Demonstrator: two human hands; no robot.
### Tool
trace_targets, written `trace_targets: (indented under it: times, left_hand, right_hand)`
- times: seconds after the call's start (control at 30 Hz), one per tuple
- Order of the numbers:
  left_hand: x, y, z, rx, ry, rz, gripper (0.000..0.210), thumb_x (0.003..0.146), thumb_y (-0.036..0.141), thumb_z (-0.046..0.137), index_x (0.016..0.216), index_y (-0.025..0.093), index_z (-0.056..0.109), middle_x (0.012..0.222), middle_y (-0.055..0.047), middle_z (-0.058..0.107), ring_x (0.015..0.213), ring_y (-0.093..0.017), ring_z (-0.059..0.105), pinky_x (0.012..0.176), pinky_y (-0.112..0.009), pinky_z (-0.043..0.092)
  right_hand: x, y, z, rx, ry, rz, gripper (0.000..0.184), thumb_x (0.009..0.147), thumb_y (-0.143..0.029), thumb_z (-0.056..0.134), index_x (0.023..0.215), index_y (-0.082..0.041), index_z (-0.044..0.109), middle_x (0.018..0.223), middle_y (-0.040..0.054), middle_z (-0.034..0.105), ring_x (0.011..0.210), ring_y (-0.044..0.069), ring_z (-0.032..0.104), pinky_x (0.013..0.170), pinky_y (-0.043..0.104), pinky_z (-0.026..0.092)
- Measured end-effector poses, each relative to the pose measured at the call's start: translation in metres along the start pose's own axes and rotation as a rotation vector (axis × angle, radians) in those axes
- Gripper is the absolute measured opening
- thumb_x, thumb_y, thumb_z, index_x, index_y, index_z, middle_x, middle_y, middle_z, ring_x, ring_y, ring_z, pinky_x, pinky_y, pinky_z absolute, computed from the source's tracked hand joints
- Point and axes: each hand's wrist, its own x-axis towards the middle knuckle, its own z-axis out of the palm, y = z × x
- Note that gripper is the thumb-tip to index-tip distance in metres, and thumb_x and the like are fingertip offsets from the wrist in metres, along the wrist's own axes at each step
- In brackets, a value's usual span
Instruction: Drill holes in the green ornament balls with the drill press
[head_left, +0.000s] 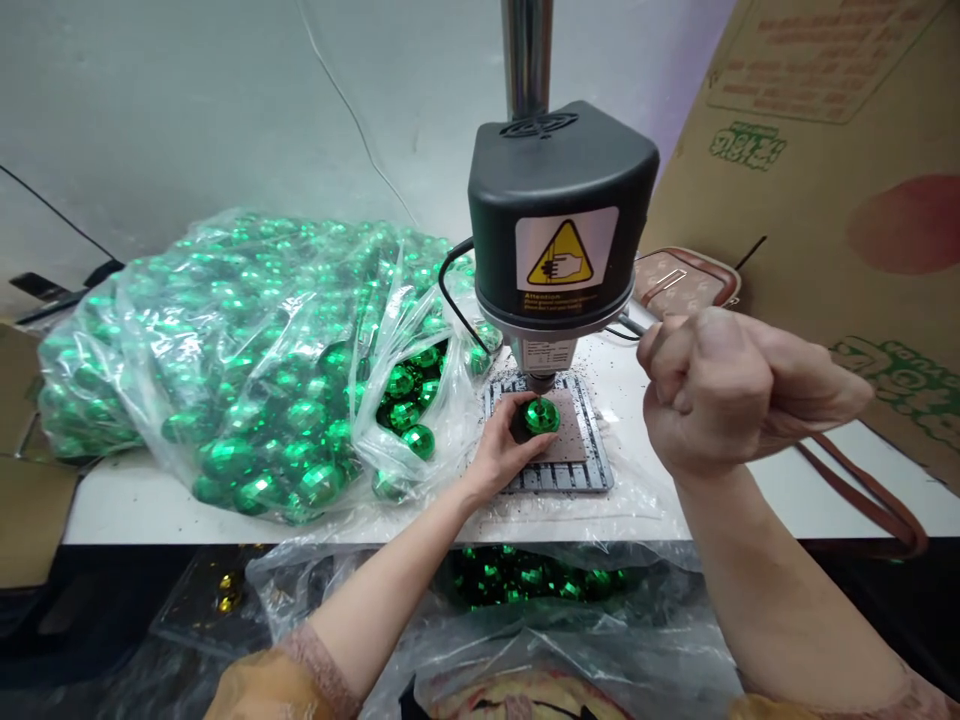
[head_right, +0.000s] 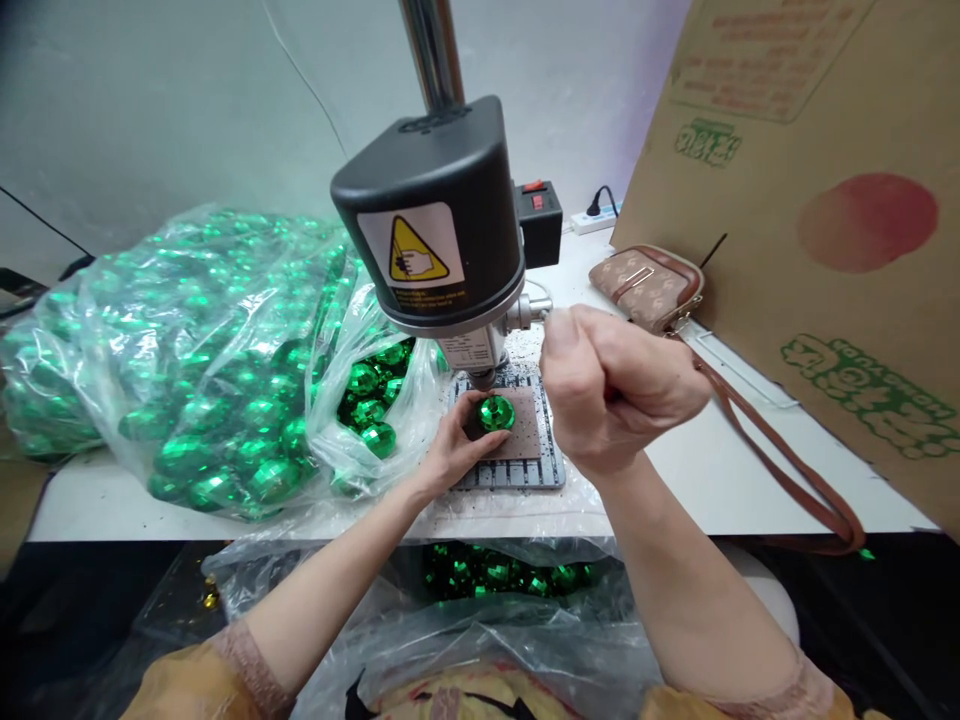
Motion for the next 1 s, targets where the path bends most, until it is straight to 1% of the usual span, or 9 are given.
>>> trace_targets:
  times: [0.13,0.23,0.3,0.4,0.5,0.7,0.83,0.9,1.0]
  left_hand:
    - [0.000,0.000,0.000,0.018,-0.001,-0.001,0.055,0.081,0.039,0.088,0.125,0.022,0.061,0.121,-0.008,0.069,0.116,-0.027,0.065,0.105,-0.043,0.050]
    - [0.001,0.000,-0.001,0.034,-0.002,0.006,0.055,0.081,0.040,0.088,0.125,0.022,0.061,0.120,-0.008,0.069,0.116,-0.027,0.065,0.105,-0.044,0.050]
    - [0.000,-0.001,-0.001,0.027,-0.006,0.011,0.055,0.081,0.040,0.088,0.126,0.022,0.061,0.121,-0.008,0.069,0.116,-0.027,0.065,0.105,-0.043,0.050]
    - [0.000,-0.002,-0.001,0.010,-0.008,0.008,0.056,0.081,0.042,0.088,0.127,0.023,0.061,0.122,-0.008,0.068,0.117,-0.028,0.064,0.105,-0.043,0.049]
    - [0.000,-0.003,0.000,0.013,-0.004,0.010,0.056,0.080,0.042,0.088,0.126,0.023,0.061,0.121,-0.008,0.068,0.117,-0.027,0.064,0.106,-0.043,0.049]
    - [0.000,-0.002,-0.001,0.024,-0.014,0.003,0.056,0.081,0.038,0.088,0.127,0.023,0.060,0.122,-0.008,0.068,0.120,-0.028,0.064,0.107,-0.045,0.049]
    - [-0.001,-0.002,-0.001,0.024,-0.005,-0.001,0.055,0.081,0.037,0.088,0.126,0.022,0.061,0.120,-0.008,0.068,0.119,-0.028,0.064,0.107,-0.045,0.050]
    - [0.000,-0.003,0.000,0.014,0.000,0.002,0.054,0.081,0.037,0.088,0.125,0.022,0.061,0.120,-0.008,0.068,0.118,-0.028,0.065,0.106,-0.045,0.051]
    - [0.002,-0.002,0.002,0.008,0.008,0.000,0.055,0.080,0.036,0.088,0.126,0.022,0.060,0.121,-0.009,0.068,0.118,-0.028,0.065,0.107,-0.046,0.051]
  right_hand:
    - [-0.005,0.012,-0.007,0.015,-0.021,-0.059,0.054,0.087,-0.017,0.061,0.056,-0.017,0.017,0.050,-0.0046,0.023,0.043,0.006,0.026,0.046,0.032,0.019]
    - [-0.007,0.020,-0.011,0.085,-0.039,-0.148,0.047,0.085,-0.014,0.061,0.060,-0.018,0.020,0.051,-0.0058,0.023,0.043,0.006,0.021,0.044,0.031,0.021]
    - [-0.007,0.022,-0.013,0.099,-0.077,-0.148,0.045,0.085,-0.013,0.058,0.061,-0.019,0.021,0.052,-0.0059,0.025,0.043,0.007,0.023,0.044,0.032,0.024]
    - [-0.009,0.022,-0.014,0.106,-0.120,-0.150,0.048,0.085,-0.011,0.056,0.059,-0.018,0.016,0.051,-0.0055,0.024,0.042,0.007,0.025,0.043,0.032,0.024]
    - [-0.011,0.022,-0.014,0.116,-0.113,-0.180,0.050,0.085,-0.010,0.056,0.060,-0.018,0.013,0.050,-0.0059,0.025,0.041,0.006,0.025,0.042,0.032,0.023]
    - [-0.015,0.029,-0.017,0.137,-0.120,-0.209,0.048,0.081,-0.008,0.055,0.057,-0.018,0.015,0.049,-0.0060,0.030,0.040,0.007,0.026,0.041,0.033,0.025]
    - [-0.023,0.033,-0.021,0.156,-0.126,-0.257,0.048,0.075,-0.005,0.058,0.056,-0.018,0.015,0.047,-0.0063,0.028,0.038,0.006,0.026,0.041,0.032,0.024]
    - [-0.023,0.030,-0.020,0.148,-0.124,-0.242,0.050,0.075,-0.005,0.059,0.056,-0.017,0.015,0.046,-0.0061,0.026,0.038,0.005,0.027,0.042,0.032,0.025]
    - [-0.011,0.016,-0.010,0.124,-0.095,-0.141,0.050,0.083,-0.009,0.058,0.058,-0.017,0.015,0.047,-0.0056,0.027,0.040,0.004,0.029,0.044,0.030,0.027]
